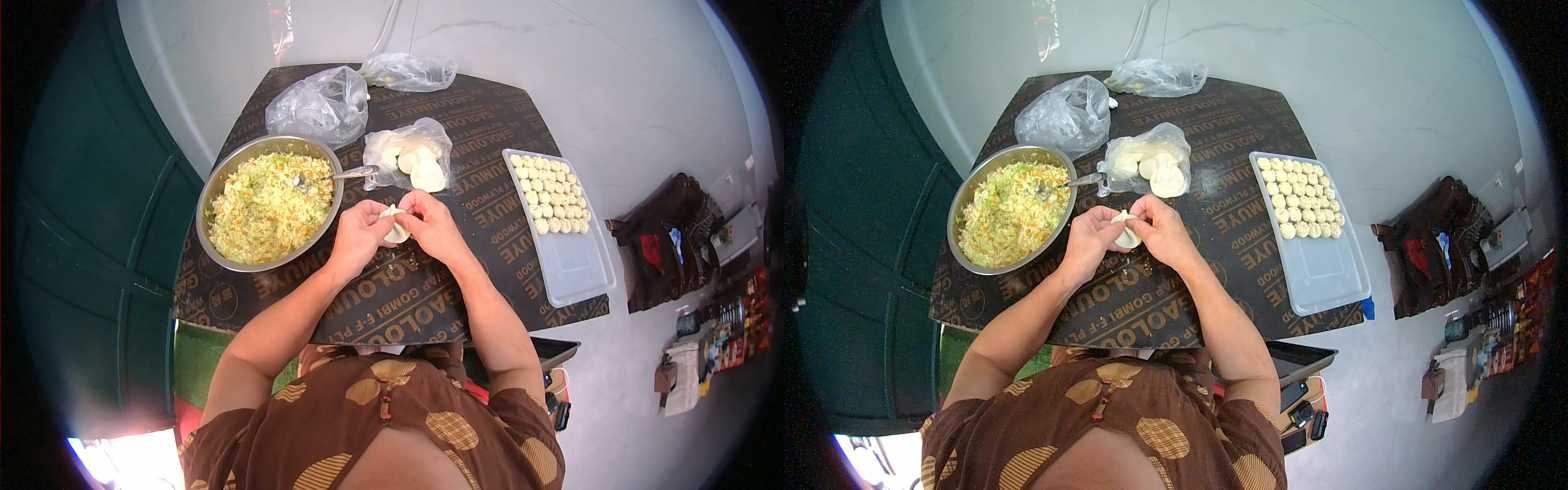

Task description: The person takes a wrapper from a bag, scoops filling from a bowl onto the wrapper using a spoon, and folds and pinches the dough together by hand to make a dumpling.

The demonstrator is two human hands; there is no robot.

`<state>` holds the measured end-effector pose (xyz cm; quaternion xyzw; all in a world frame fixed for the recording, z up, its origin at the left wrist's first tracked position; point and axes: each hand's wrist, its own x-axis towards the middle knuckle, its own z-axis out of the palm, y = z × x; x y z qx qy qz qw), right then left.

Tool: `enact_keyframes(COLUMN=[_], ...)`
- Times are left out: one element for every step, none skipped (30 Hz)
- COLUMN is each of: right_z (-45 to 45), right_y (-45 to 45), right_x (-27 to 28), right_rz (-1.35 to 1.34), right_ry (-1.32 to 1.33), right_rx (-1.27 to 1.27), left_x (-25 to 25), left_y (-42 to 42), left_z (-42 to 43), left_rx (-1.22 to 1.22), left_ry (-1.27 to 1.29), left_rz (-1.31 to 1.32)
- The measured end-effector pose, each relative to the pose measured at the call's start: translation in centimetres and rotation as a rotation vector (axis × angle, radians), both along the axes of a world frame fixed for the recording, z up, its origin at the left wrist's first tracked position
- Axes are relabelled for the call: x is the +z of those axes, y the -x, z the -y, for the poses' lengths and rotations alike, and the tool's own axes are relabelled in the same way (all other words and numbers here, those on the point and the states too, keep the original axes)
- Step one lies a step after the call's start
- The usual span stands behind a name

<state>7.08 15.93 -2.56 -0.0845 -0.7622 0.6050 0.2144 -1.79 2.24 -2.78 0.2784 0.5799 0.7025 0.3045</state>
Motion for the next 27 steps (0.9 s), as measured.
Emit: enact_keyframes(right_z=[-0.1,-0.1,-0.1,-0.3,-0.4,-0.5,-0.5,-0.4,-0.3,-0.4,-0.4,-0.3,-0.3,-0.1,0.0,0.2,0.5,0.6,0.6,0.6,0.6,0.7,0.7,0.7,0.8,0.8,0.9], right_y=[0.0,0.0,0.0,0.0,-0.1,-0.1,-0.1,-0.1,-0.1,-0.1,-0.1,-0.1,-0.1,-0.2,-0.3,-0.3,-0.3,-0.3,-0.3,-0.2,-0.2,-0.3,-0.4,-0.4,-0.3,-0.3,-0.3], right_x=[-0.1,-0.1,-0.1,-0.1,-0.1,0.0,0.1,0.2,0.3,0.3,0.1,0.1,0.2,0.4,0.6,0.8,0.9,1.0,0.9,0.8,0.8,0.9,1.1,1.3,1.3,1.3,1.3], right_rz=[0.000,-0.007,-0.014,-0.014,0.004,0.021,0.021,0.002,-0.017,-0.018,-0.022,-0.027,-0.028,-0.012,0.004,0.004,-0.017,-0.038,-0.038,-0.028,-0.018,-0.017,-0.023,-0.029,-0.029,-0.032,-0.033], right_ry=[0.000,-0.022,-0.043,-0.043,-0.077,-0.111,-0.111,-0.120,-0.130,-0.130,-0.141,-0.153,-0.153,-0.142,-0.130,-0.130,-0.113,-0.095,-0.095,-0.121,-0.148,-0.148,-0.213,-0.278,-0.277,-0.288,-0.299], right_rx=[0.000,-0.014,-0.029,-0.029,-0.026,-0.024,-0.025,-0.053,-0.081,-0.081,-0.084,-0.087,-0.087,-0.079,-0.072,-0.072,-0.053,-0.033,-0.033,-0.040,-0.047,-0.048,-0.076,-0.103,-0.103,-0.122,-0.143], left_x=[0.0,0.0,0.0,0.1,0.3,0.5,0.6,0.7,0.8,1.0,1.2,1.4,1.3,1.2,1.2,1.1,1.1,1.1,1.0,0.8,0.7,0.6,0.6,0.5,0.6,0.8,1.0], left_y=[0.0,0.0,0.1,0.1,0.0,0.0,0.0,-0.1,-0.1,-0.2,-0.3,-0.4,-0.3,-0.3,-0.2,-0.3,-0.3,-0.3,-0.4,-0.4,-0.5,-0.5,-0.5,-0.5,-0.5,-0.6,-0.7], left_z=[0.0,0.0,0.0,0.0,0.0,0.1,0.1,0.1,0.1,0.2,0.2,0.2,0.2,0.2,0.2,0.2,0.2,0.2,0.2,0.1,0.1,0.1,0.1,0.1,0.1,0.2,0.2], left_rx=[0.000,-0.020,-0.040,-0.040,-0.051,-0.062,-0.063,-0.052,-0.042,-0.042,-0.020,0.004,0.004,-0.002,-0.008,-0.008,-0.026,-0.044,-0.044,-0.050,-0.056,-0.057,-0.072,-0.087,-0.087,-0.093,-0.101], left_ry=[0.000,-0.024,-0.047,-0.047,-0.052,-0.058,-0.057,-0.063,-0.070,-0.070,-0.048,-0.027,-0.028,-0.026,-0.024,-0.025,-0.003,0.019,0.019,0.023,0.028,0.028,0.028,0.029,0.030,0.036,0.041], left_rz=[0.000,0.022,0.044,0.044,0.077,0.110,0.110,0.119,0.129,0.128,0.128,0.128,0.127,0.123,0.119,0.120,0.103,0.086,0.087,0.085,0.083,0.083,0.074,0.064,0.064,0.071,0.077])
